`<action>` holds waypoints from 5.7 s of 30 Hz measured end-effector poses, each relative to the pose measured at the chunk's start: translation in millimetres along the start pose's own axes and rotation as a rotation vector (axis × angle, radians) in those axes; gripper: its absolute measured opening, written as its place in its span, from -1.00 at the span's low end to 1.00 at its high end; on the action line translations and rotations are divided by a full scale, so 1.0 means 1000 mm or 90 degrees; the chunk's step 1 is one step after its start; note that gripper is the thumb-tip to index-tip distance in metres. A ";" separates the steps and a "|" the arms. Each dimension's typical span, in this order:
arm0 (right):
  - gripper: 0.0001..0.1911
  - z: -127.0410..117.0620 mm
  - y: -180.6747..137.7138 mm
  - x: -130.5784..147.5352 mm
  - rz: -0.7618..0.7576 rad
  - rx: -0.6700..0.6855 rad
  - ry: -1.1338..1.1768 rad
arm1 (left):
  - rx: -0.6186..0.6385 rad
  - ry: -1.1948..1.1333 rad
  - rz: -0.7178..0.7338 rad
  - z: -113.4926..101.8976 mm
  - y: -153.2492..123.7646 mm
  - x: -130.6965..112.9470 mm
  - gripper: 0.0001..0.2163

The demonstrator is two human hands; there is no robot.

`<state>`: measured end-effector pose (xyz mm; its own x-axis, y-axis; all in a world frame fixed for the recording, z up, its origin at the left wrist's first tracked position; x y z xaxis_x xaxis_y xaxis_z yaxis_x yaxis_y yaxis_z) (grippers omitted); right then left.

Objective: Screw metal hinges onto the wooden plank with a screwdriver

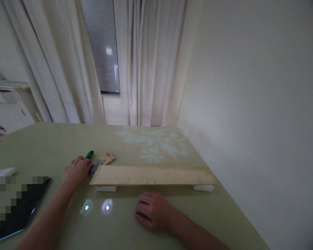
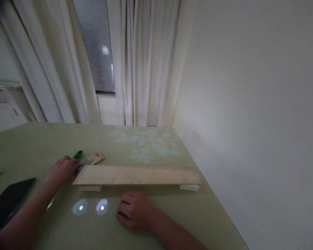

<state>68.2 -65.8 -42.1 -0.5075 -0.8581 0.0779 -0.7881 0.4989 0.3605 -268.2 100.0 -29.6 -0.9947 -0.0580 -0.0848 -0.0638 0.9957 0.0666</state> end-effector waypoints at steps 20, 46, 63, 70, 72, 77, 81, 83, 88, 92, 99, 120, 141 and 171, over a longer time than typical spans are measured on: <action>-0.55 -0.040 -0.019 0.004 0.042 -0.330 0.093 | -0.249 -0.507 0.205 -0.078 -0.101 -0.156 -0.56; -0.76 -0.072 -0.035 -0.027 0.223 -0.490 0.306 | 0.114 -0.992 0.323 -0.009 -0.140 -0.234 -0.74; -0.89 -0.071 -0.038 -0.032 0.262 -0.568 0.318 | -0.192 -0.736 0.513 -0.022 -0.151 -0.234 -0.77; -0.80 -0.070 -0.038 -0.032 0.239 -0.546 0.313 | -0.220 -0.718 0.543 -0.025 -0.152 -0.234 -0.70; -0.78 -0.069 -0.038 -0.032 0.231 -0.534 0.316 | -0.185 -0.752 0.544 -0.026 -0.151 -0.235 -0.73; -0.78 -0.070 -0.041 -0.032 0.209 -0.527 0.298 | -0.015 -0.848 0.473 -0.017 -0.146 -0.237 -0.82; -0.79 -0.073 -0.040 -0.031 0.195 -0.522 0.283 | 0.106 -0.935 0.396 -0.008 -0.144 -0.239 -0.77; -0.78 -0.074 -0.039 -0.030 0.183 -0.519 0.281 | 0.143 -0.981 0.365 -0.005 -0.143 -0.240 -0.75; -0.74 -0.077 -0.040 -0.028 0.155 -0.516 0.277 | 0.241 -1.067 0.316 -0.004 -0.144 -0.244 -0.74; -0.75 -0.079 -0.039 -0.026 0.150 -0.508 0.277 | 0.277 -1.102 0.285 -0.004 -0.144 -0.244 -0.74; -0.73 -0.083 -0.038 -0.022 0.143 -0.504 0.253 | 0.268 -1.108 0.289 -0.008 -0.147 -0.243 -0.73; -0.71 -0.083 -0.037 -0.021 0.134 -0.503 0.268 | 0.238 -1.111 0.270 -0.002 -0.146 -0.239 -0.73; -0.74 -0.078 -0.040 -0.028 0.162 -0.564 0.245 | 0.096 -0.965 0.372 -0.018 -0.143 -0.234 -0.82; -0.81 -0.072 -0.041 -0.035 0.209 -0.543 0.298 | -0.133 -0.845 0.484 -0.034 -0.151 -0.232 -0.82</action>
<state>143.5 -64.8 6.8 -0.3224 -0.7479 0.5803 -0.0322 0.6213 0.7829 -30.4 -39.6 13.3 -0.0199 0.6576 -0.7531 0.2851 0.7257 0.6262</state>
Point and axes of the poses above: each hand's wrist, its own y-axis towards the middle knuckle, its own z-axis out of the palm, x = y × z, the point moved 5 cm from there along y, towards the middle knuckle, and after that the axes turned 1 degree about x, right-handed, at the moved point
